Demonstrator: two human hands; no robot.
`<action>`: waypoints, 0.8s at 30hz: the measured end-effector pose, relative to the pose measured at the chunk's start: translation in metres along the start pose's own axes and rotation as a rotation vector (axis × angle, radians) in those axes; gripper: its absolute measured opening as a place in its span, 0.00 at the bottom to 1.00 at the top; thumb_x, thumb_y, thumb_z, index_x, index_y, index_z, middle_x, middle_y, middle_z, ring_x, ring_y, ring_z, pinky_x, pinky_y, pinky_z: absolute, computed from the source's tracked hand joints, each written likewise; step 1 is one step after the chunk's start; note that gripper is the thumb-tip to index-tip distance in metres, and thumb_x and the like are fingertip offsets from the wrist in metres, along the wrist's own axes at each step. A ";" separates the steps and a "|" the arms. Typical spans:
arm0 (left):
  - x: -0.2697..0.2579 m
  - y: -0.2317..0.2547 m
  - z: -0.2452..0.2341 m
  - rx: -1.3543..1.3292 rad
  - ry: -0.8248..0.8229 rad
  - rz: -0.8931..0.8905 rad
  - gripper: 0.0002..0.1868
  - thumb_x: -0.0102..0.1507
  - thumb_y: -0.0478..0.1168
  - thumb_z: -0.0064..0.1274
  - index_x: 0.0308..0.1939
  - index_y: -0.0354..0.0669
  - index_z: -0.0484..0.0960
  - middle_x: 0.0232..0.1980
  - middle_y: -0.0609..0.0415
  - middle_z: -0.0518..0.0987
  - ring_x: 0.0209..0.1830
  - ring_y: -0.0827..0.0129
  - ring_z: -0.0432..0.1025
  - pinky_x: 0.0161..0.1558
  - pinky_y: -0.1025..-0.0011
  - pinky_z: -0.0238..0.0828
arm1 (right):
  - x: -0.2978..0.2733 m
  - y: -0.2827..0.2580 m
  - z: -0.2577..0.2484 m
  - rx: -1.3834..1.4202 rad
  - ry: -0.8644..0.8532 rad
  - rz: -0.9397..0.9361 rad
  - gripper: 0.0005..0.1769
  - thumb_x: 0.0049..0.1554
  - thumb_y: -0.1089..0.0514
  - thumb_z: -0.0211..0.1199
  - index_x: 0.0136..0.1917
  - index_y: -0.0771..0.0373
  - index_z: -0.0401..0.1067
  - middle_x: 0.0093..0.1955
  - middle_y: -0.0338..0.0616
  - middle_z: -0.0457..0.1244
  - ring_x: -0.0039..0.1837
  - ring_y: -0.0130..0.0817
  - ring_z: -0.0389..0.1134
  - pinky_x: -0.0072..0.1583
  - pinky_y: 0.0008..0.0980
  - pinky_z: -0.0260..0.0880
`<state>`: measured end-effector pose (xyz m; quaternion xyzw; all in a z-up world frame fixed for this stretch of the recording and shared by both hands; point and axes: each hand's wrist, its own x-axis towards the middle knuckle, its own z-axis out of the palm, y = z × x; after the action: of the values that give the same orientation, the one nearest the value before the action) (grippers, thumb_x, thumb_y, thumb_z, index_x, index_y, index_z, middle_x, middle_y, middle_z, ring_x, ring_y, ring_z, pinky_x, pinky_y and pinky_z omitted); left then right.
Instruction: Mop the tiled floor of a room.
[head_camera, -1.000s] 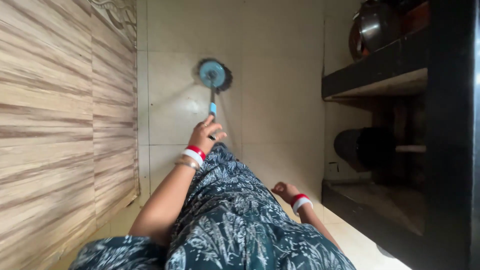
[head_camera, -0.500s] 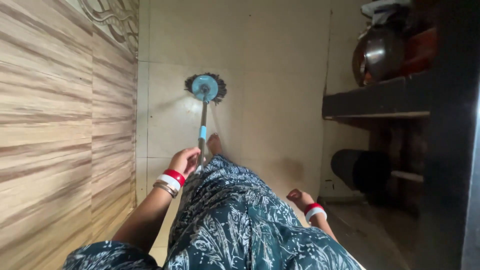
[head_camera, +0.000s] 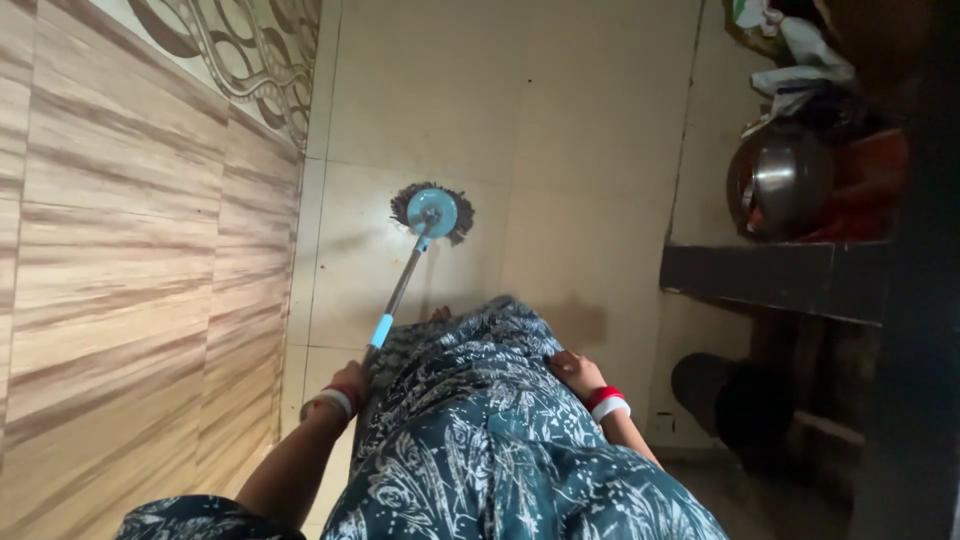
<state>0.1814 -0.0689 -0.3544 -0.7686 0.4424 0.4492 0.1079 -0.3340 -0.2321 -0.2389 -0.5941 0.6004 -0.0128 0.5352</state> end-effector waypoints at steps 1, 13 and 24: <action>0.004 0.011 0.000 -0.143 -0.029 -0.125 0.24 0.63 0.56 0.53 0.47 0.38 0.81 0.47 0.32 0.82 0.50 0.39 0.77 0.52 0.51 0.74 | 0.002 -0.006 -0.005 -0.072 -0.009 0.013 0.17 0.54 0.49 0.68 0.55 0.56 0.78 0.54 0.43 0.72 0.55 0.37 0.74 0.58 0.35 0.73; 0.133 0.276 -0.187 -0.641 -0.180 -0.323 0.30 0.72 0.57 0.46 0.39 0.29 0.82 0.32 0.30 0.83 0.36 0.36 0.78 0.38 0.38 0.74 | 0.131 0.026 -0.148 -0.215 -0.021 0.186 0.16 0.57 0.47 0.59 0.49 0.57 0.82 0.48 0.48 0.74 0.53 0.43 0.75 0.56 0.40 0.73; 0.226 0.434 -0.294 -0.487 0.097 -0.355 0.36 0.73 0.64 0.27 0.65 0.40 0.77 0.58 0.30 0.79 0.62 0.40 0.73 0.63 0.49 0.67 | 0.175 -0.014 -0.251 -0.204 -0.323 0.494 0.13 0.59 0.50 0.58 0.51 0.56 0.78 0.50 0.46 0.72 0.55 0.43 0.72 0.57 0.39 0.71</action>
<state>0.0653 -0.6197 -0.2629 -0.8578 0.1850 0.4789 -0.0239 -0.4402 -0.5193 -0.2327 -0.4751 0.6320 0.2724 0.5483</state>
